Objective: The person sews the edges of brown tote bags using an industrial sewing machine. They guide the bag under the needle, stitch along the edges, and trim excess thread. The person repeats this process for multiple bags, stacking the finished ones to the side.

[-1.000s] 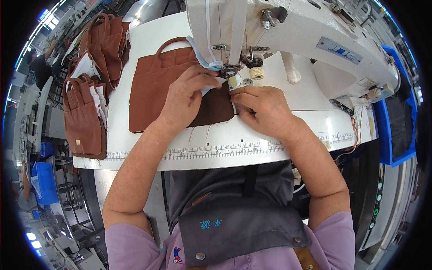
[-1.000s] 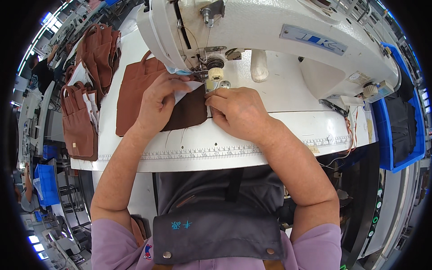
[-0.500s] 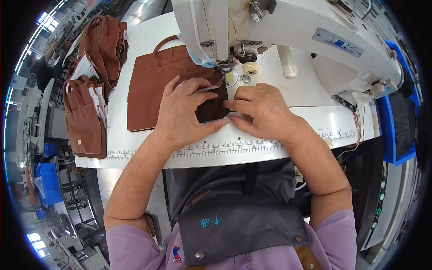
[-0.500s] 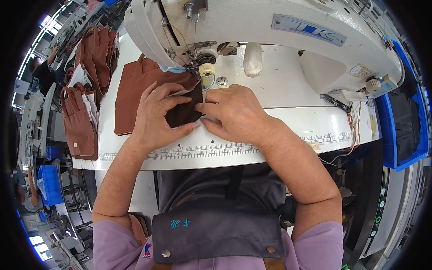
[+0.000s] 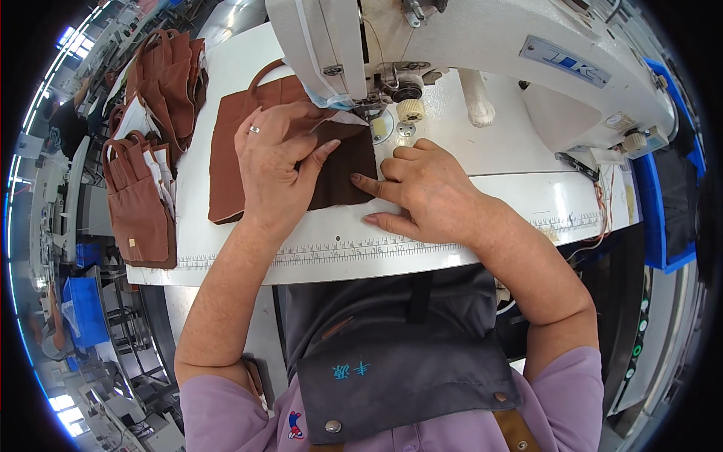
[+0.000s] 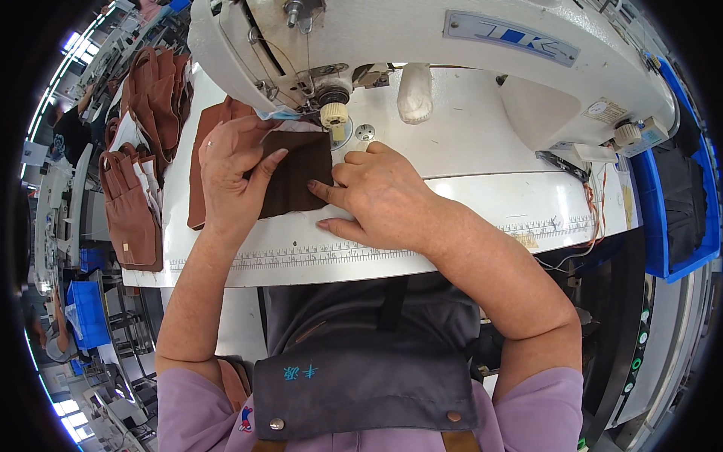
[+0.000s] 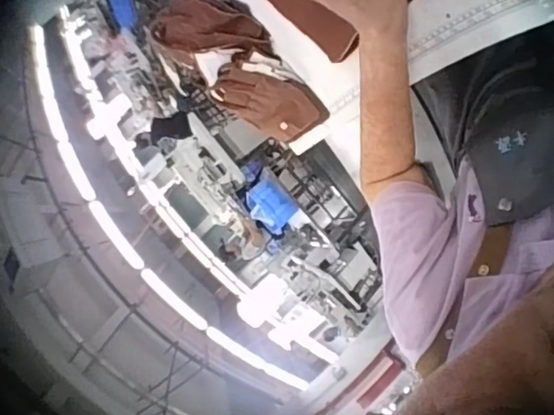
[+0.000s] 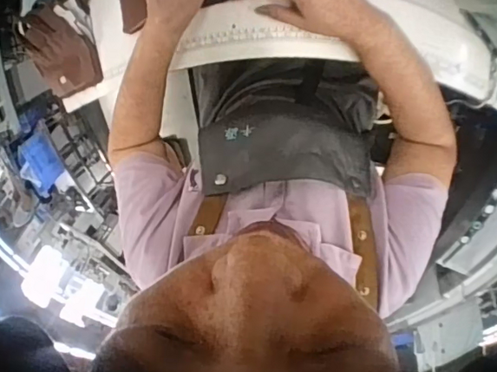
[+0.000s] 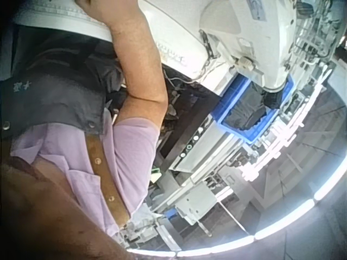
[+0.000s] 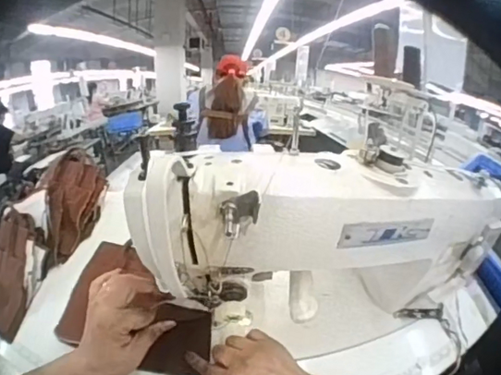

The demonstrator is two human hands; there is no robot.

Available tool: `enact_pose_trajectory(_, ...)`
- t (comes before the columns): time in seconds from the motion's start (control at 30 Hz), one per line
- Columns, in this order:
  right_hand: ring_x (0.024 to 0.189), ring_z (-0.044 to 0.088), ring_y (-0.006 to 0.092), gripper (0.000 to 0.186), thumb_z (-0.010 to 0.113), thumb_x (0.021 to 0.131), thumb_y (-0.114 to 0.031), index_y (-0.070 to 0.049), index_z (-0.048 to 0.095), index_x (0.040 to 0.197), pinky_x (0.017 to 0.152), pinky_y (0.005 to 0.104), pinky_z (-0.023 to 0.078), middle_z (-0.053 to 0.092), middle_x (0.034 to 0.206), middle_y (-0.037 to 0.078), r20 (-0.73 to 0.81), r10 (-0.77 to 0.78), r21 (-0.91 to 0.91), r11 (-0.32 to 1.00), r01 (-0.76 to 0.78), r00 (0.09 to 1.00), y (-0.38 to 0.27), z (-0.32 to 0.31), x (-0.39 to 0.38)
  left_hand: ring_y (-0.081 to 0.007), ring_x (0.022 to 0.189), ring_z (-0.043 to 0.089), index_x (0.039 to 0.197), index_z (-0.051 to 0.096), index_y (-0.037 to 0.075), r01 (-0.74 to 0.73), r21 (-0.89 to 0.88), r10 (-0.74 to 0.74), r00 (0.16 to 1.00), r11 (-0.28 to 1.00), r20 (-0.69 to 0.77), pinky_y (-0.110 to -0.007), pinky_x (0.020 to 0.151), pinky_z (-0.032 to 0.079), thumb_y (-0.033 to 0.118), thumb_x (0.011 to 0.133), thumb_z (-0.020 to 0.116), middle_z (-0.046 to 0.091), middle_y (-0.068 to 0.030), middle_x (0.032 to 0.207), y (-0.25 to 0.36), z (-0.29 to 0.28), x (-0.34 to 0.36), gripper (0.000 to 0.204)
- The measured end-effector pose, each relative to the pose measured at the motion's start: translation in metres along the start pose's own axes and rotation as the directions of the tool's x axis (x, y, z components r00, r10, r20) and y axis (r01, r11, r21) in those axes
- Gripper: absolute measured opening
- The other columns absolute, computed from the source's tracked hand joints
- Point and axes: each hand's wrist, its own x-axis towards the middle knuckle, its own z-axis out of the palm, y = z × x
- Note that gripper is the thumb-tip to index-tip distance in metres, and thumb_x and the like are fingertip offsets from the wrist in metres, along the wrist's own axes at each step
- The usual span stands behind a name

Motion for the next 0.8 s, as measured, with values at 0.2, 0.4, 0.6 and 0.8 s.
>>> enact_pose_trajectory(0.2, 0.086, 0.064, 0.0225, 0.042, 0.073, 0.091, -0.046, -0.011, 0.08, 0.113, 0.08, 0.0386, 0.05, 0.067, 0.082, 0.005, 0.021, 0.011, 0.019, 1.0, -0.011, 1.0, 0.0, 0.0, 0.0, -0.0203, 0.104, 0.057, 0.094, 0.084, 0.015, -0.029, -0.009, 0.03, 0.984, 1.0, 0.176, -0.044, 0.104, 0.031, 0.015, 0.083, 0.079, 0.062, 0.0009, 0.103, 0.018, 0.008, -0.013, 0.012)
enact_pose_trajectory(0.4, 0.084, 0.065, 0.0221, 0.041, 0.073, 0.09, -0.047, -0.012, 0.08, 0.11, 0.078, 0.0392, 0.051, 0.068, 0.079, 0.004, 0.02, 0.005, 0.046, 0.999, -0.006, 1.0, -0.002, 0.001, -0.002, -0.0188, 0.1, 0.056, 0.108, 0.084, 0.019, 0.008, -0.045, 0.006, 0.955, 0.999, 0.298, -0.043, 0.103, 0.031, 0.014, 0.086, 0.076, 0.061, 0.0014, 0.101, 0.014, 0.009, -0.021, 0.024)
enact_pose_trajectory(0.6, 0.08, 0.066, 0.0217, 0.042, 0.073, 0.09, -0.049, -0.012, 0.079, 0.109, 0.074, 0.0395, 0.05, 0.068, 0.074, 0.002, 0.038, 0.0, 0.061, 0.998, -0.003, 0.999, -0.005, -0.002, -0.003, -0.0183, 0.098, 0.057, 0.117, 0.082, 0.018, 0.028, -0.142, 0.027, 0.929, 0.989, 0.368, -0.041, 0.105, 0.03, 0.013, 0.086, 0.075, 0.063, 0.0005, 0.101, 0.008, 0.011, -0.025, 0.032)
enact_pose_trajectory(0.8, 0.071, 0.065, 0.021, 0.042, 0.073, 0.09, -0.05, -0.014, 0.079, 0.111, 0.072, 0.0384, 0.049, 0.064, 0.066, 0.001, 0.087, -0.017, 0.064, 0.998, 0.012, 0.996, -0.006, -0.003, -0.006, -0.0169, 0.094, 0.057, 0.115, 0.082, 0.017, -0.028, -0.14, 0.076, 0.933, 0.99, 0.352, -0.04, 0.106, 0.029, 0.013, 0.084, 0.077, 0.061, 0.0015, 0.097, 0.005, 0.006, -0.024, 0.032)
